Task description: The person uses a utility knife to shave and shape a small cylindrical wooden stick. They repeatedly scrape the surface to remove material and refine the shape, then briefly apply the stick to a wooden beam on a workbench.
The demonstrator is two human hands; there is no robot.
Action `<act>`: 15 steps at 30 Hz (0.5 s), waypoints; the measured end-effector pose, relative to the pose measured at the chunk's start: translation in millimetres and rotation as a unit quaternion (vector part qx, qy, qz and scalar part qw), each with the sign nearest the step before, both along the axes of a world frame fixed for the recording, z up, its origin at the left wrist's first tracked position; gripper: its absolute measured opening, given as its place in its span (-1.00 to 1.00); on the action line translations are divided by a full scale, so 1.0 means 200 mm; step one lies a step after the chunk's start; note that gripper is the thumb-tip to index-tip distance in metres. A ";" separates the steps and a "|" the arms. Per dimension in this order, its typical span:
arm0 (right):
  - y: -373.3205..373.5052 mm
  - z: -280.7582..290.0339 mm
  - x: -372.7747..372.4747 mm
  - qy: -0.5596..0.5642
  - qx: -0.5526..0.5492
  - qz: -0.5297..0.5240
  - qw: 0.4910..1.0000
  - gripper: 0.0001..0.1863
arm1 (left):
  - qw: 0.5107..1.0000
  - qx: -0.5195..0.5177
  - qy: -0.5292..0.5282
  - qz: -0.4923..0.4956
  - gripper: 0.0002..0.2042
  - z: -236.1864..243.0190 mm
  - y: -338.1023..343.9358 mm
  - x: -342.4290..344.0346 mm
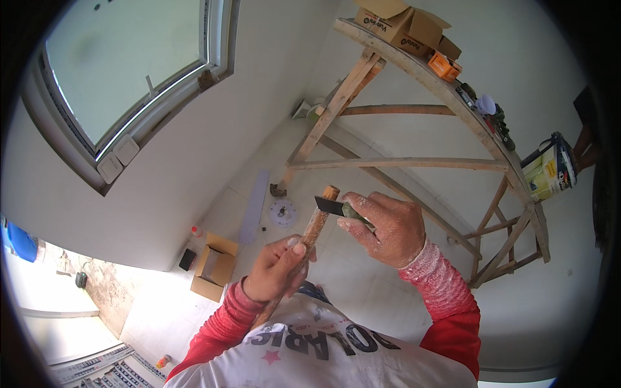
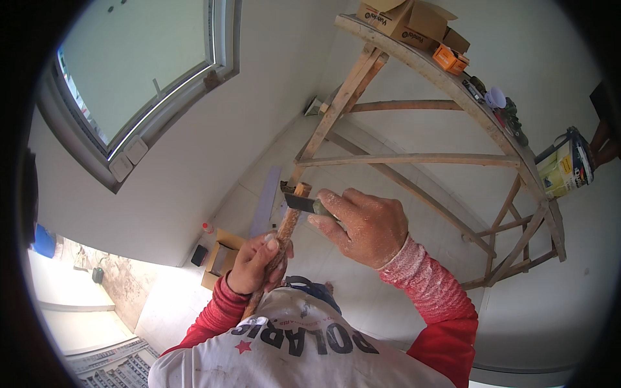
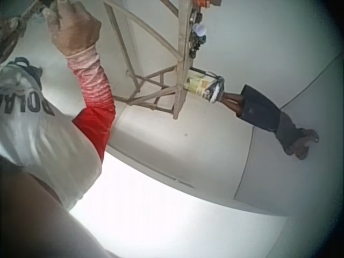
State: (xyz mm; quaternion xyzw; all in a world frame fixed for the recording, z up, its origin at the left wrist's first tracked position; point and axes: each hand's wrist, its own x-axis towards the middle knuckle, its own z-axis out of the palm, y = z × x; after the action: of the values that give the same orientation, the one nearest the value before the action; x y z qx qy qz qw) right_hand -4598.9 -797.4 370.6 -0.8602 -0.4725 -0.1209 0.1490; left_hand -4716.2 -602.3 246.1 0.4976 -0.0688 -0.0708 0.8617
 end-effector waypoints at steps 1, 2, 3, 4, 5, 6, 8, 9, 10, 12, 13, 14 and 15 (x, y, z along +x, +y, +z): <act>0.00 -0.02 0.01 -0.022 -0.003 0.001 1.000 -0.63 | 1.000 0.008 -0.009 0.004 -0.61 0.00 0.00 0.00; 0.00 -0.04 0.03 -0.044 -0.006 0.003 0.999 -0.64 | 1.000 0.014 0.006 0.016 -0.61 -0.01 0.00 0.01; -0.02 -0.08 0.07 -0.040 -0.006 -0.041 0.998 -0.65 | 0.999 0.019 0.020 0.025 -0.61 -0.01 -0.01 0.02; -0.05 -0.12 0.15 -0.036 -0.006 -0.085 0.996 -0.66 | 0.999 0.024 0.034 0.034 -0.60 -0.01 -0.02 0.02; -0.15 -0.12 0.33 -0.042 0.006 -0.188 0.981 -0.65 | 0.999 0.017 0.032 0.021 -0.60 0.01 -0.02 0.00; -0.25 -0.11 0.46 -0.046 0.018 -0.287 0.957 -0.64 | 0.999 0.010 0.031 0.009 -0.60 0.02 -0.01 -0.04; -0.26 -0.06 0.47 -0.136 0.117 -0.157 0.971 -0.62 | 1.000 -0.011 0.005 0.027 -0.60 0.03 0.00 -0.01; -0.24 -0.05 0.39 -0.164 0.163 -0.101 0.968 -0.60 | 0.999 -0.016 0.003 0.035 -0.60 0.01 0.01 0.01; -0.21 -0.04 0.30 -0.116 0.135 -0.083 0.981 -0.61 | 0.999 -0.021 0.002 0.042 -0.60 -0.01 0.02 0.01; -0.06 0.06 0.09 -0.045 0.090 -0.053 0.993 -0.62 | 0.999 -0.031 -0.009 0.037 -0.61 0.01 0.04 0.02; -0.04 0.07 0.04 -0.011 0.065 -0.043 0.997 -0.63 | 0.999 -0.041 -0.012 0.033 -0.61 0.01 0.03 0.01; -0.02 0.05 0.02 -0.009 0.052 -0.029 0.998 -0.63 | 0.998 -0.041 -0.015 0.033 -0.62 0.01 0.03 0.01; -0.01 0.04 0.01 -0.006 0.040 -0.015 0.999 -0.63 | 0.998 -0.042 -0.019 0.034 -0.63 0.02 0.01 0.01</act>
State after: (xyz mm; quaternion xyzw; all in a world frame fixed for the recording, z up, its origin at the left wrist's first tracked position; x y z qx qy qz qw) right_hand -4595.9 -799.8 378.8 -0.8597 -0.4556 -0.1468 0.1784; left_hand -4714.1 -599.4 249.2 0.4643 -0.0709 -0.0294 0.8823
